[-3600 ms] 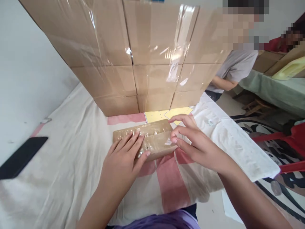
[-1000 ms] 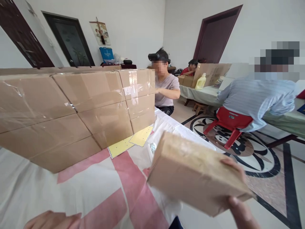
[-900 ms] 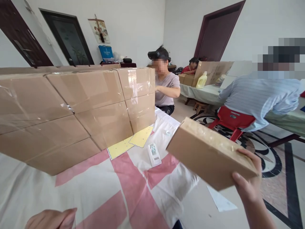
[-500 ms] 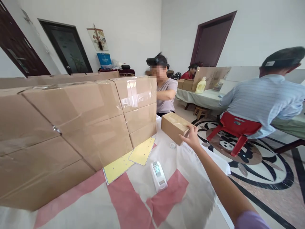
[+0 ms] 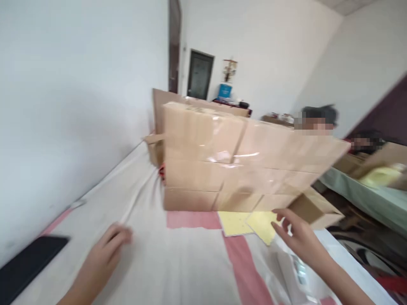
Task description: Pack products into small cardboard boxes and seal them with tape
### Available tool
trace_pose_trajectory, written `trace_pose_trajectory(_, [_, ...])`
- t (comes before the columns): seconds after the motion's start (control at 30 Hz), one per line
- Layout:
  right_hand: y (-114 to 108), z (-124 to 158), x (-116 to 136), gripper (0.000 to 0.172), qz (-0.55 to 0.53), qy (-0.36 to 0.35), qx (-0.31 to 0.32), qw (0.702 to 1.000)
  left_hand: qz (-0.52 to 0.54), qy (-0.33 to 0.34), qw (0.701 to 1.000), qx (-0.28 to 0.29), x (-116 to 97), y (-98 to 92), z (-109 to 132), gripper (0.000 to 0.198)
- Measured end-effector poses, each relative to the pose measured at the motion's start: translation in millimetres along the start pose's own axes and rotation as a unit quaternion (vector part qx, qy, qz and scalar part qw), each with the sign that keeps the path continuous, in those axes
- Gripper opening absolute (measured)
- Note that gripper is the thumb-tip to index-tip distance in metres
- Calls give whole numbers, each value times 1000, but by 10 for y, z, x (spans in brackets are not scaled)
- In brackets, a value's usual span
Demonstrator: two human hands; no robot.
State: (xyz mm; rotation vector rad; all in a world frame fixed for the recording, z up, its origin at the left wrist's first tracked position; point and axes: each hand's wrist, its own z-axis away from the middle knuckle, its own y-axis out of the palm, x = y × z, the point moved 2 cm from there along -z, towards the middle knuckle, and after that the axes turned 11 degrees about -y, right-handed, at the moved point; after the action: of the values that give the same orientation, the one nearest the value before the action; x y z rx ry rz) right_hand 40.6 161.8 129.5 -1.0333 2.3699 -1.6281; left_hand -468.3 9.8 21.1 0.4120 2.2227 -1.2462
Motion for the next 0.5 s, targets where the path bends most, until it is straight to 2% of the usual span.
trace_pose_trajectory(0.07, [445,-186,865,20,-81,-71,100,989,96,-38,995,4,203,72,-419,26])
trace_pose_trajectory(0.13, [965,-407,1732,18,-149,-139,163,965,172,-79,980,-62,329,242,-1030,17])
trace_pose_trajectory(0.17, [1240,-547,2117,22,-177,-164,168,956,211,-119,965,-98,383,354,-1363,16])
trace_pose_trajectory(0.2, [1531,-704,2455,29,-208,-183,189,942,224,-144,957,-116,425,475,-1692,27])
trace_pose_trajectory(0.23, [1820,-879,2730,39,-242,-185,197,932,233,-172,949,-127,470,592,-2007,44])
trace_pose_trajectory(0.27, [2098,-1069,2940,47,-269,-172,189,929,258,-226,930,-133,538,700,-2292,68])
trace_pose_trajectory(0.3, [2359,-1262,3086,56,-289,-142,165,932,287,-276,909,-122,615,798,-2544,91])
trace_pose_trajectory(0.33, [2597,-1448,3175,66,-299,-105,129,939,308,-295,899,-98,693,880,-2764,104])
trace_pose_trajectory(0.4, [2993,-1765,3216,81,-311,-17,60,948,322,-306,893,-72,863,992,-3088,116])
trace_pose_trajectory(0.5, [3395,-2079,3075,96,-328,123,-11,937,319,-285,902,-57,1095,1119,-3311,127])
